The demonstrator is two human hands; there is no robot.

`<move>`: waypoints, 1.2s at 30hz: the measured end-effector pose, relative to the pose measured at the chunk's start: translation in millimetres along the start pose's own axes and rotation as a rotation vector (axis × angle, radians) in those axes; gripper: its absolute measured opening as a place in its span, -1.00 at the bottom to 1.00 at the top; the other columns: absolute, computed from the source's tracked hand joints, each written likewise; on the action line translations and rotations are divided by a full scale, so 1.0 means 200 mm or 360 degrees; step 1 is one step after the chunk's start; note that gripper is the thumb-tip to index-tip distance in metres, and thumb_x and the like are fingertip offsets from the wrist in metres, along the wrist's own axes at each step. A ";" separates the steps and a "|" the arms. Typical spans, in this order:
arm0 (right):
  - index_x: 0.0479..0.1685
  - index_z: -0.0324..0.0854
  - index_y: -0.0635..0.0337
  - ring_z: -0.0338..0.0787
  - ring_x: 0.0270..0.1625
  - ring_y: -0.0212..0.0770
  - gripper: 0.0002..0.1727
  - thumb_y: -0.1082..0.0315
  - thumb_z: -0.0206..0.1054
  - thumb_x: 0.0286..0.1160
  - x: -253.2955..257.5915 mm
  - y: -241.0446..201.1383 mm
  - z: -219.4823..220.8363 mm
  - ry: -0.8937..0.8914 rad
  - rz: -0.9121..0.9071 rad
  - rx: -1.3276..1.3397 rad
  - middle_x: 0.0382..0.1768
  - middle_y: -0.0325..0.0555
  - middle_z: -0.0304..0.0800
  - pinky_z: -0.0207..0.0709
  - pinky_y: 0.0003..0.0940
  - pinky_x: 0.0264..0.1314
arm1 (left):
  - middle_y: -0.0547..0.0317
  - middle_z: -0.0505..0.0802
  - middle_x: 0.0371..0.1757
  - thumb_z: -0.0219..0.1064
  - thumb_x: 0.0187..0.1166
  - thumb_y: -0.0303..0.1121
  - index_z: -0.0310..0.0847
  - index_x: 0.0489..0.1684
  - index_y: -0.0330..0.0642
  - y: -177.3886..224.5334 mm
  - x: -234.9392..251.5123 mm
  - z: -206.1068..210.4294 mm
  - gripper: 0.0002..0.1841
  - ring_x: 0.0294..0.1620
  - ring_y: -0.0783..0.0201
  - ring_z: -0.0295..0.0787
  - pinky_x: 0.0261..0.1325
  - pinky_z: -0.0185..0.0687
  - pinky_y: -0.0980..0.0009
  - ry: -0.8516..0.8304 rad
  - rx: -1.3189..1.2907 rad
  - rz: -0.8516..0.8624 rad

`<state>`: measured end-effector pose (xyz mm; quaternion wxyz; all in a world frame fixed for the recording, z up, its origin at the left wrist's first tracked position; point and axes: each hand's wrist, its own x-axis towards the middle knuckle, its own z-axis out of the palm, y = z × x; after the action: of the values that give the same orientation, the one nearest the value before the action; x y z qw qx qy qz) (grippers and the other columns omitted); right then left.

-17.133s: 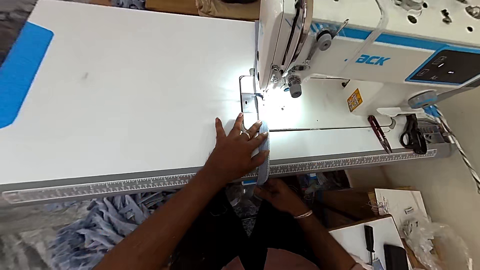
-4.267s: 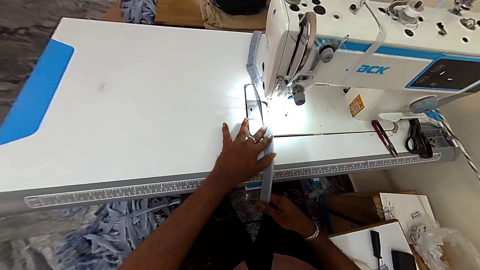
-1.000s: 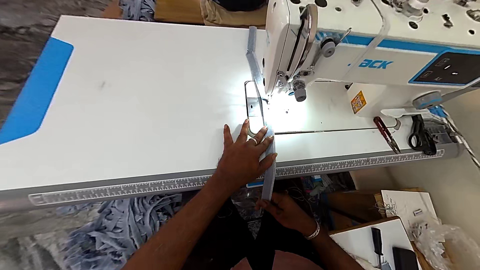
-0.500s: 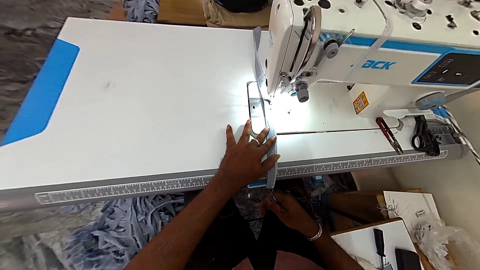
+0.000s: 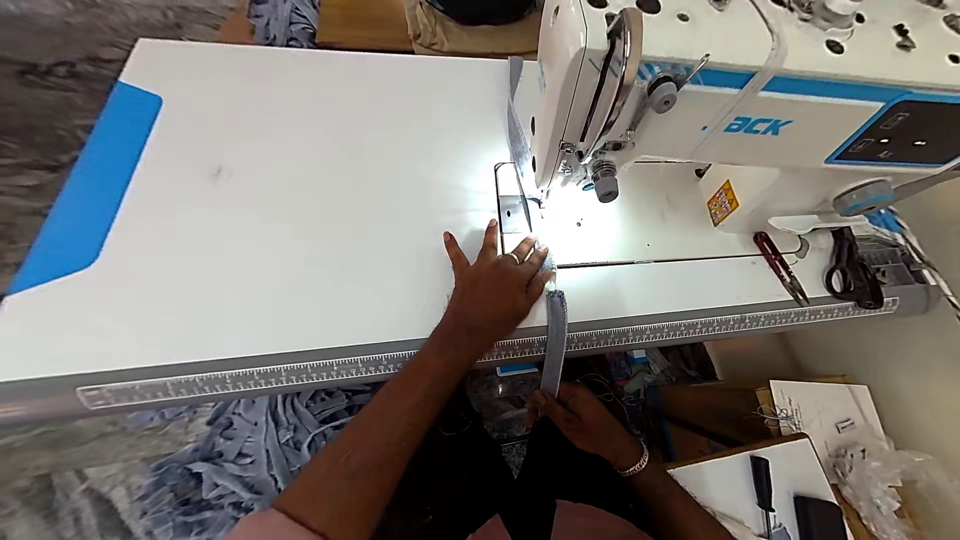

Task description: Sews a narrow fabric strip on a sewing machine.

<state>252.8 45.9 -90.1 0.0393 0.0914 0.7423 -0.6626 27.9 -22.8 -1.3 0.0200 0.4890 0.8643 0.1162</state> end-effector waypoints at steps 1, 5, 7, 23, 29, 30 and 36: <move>-0.12 0.75 0.20 0.78 -0.22 -0.46 -0.64 0.17 0.10 0.83 0.00 0.00 0.00 0.0004 0.0016 -0.0005 -0.25 -0.27 0.86 0.65 -0.47 -0.07 | 0.46 0.52 0.75 -0.26 0.84 0.19 0.50 0.67 0.39 -0.01 0.04 0.00 -0.41 0.90 -0.25 0.01 0.53 -0.49 -0.80 0.0008 -0.0001 -0.0049; -0.08 0.75 0.15 0.77 -0.21 -0.45 -0.63 0.08 0.15 0.81 -0.01 -0.01 -0.02 -0.0016 0.0082 -0.0058 -0.19 -0.28 0.87 0.63 -0.46 -0.07 | 0.46 0.55 0.72 -0.19 0.81 0.07 0.61 0.58 0.33 -0.03 0.21 -0.03 -0.45 0.90 -0.23 0.01 0.52 -0.48 -0.80 -0.0012 -0.0017 -0.0209; 0.00 0.75 0.13 0.75 -0.22 -0.45 -0.64 0.05 0.18 0.79 -0.02 -0.03 -0.07 -0.0070 0.0110 -0.0231 -0.20 -0.27 0.84 0.65 -0.45 -0.07 | 0.47 0.52 0.74 -0.17 0.80 0.01 0.60 0.59 0.29 -0.04 0.27 -0.05 -0.46 0.91 -0.21 -0.02 0.51 -0.48 -0.80 -0.0060 -0.0032 -0.0270; 0.65 0.36 0.33 0.48 0.45 0.70 -0.46 0.26 0.12 0.77 -0.13 -0.71 -1.31 0.0998 0.0685 -0.1919 0.41 0.60 0.51 0.06 0.85 0.34 | 0.10 0.56 0.71 -0.04 0.78 -0.05 0.62 0.53 -0.02 -0.01 0.24 -0.06 -0.49 0.85 -0.26 0.13 0.61 -0.39 -0.72 0.0124 -0.0100 -0.0183; 0.16 0.77 0.02 0.86 -0.03 -0.26 -0.67 0.08 0.19 0.75 -0.24 -0.58 -0.75 0.0261 0.0170 -0.0912 0.01 -0.22 0.89 0.78 -0.13 0.03 | 0.32 0.52 0.75 -0.27 0.82 0.18 0.45 0.71 0.16 0.07 0.09 0.01 -0.35 0.88 -0.21 0.09 0.59 -0.42 -0.74 -0.0026 0.0080 0.0038; 0.27 0.76 -0.05 0.86 0.07 -0.34 -0.63 0.02 0.26 0.69 -0.19 -0.48 -0.63 -0.0019 0.0260 -0.0767 0.10 -0.31 0.89 0.78 -0.19 0.15 | 0.29 0.53 0.74 -0.28 0.83 0.16 0.47 0.70 0.14 0.06 0.10 0.01 -0.36 0.87 -0.22 0.10 0.59 -0.42 -0.75 -0.0013 0.0089 0.0027; 0.28 0.67 0.22 0.85 0.11 -0.29 -0.63 0.19 0.39 0.63 0.10 -0.09 -0.06 0.0114 0.0078 0.0038 0.10 -0.09 0.84 0.77 -0.27 0.22 | 0.25 0.51 0.75 -0.28 0.83 0.16 0.42 0.70 0.09 0.02 0.13 0.00 -0.35 0.90 -0.13 0.04 0.66 -0.53 -0.66 -0.0029 0.0017 -0.0031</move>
<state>231.4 57.3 -75.3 0.0279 0.1338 0.7328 -0.6666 18.2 0.7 2.1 0.0263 0.4817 0.8694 0.1070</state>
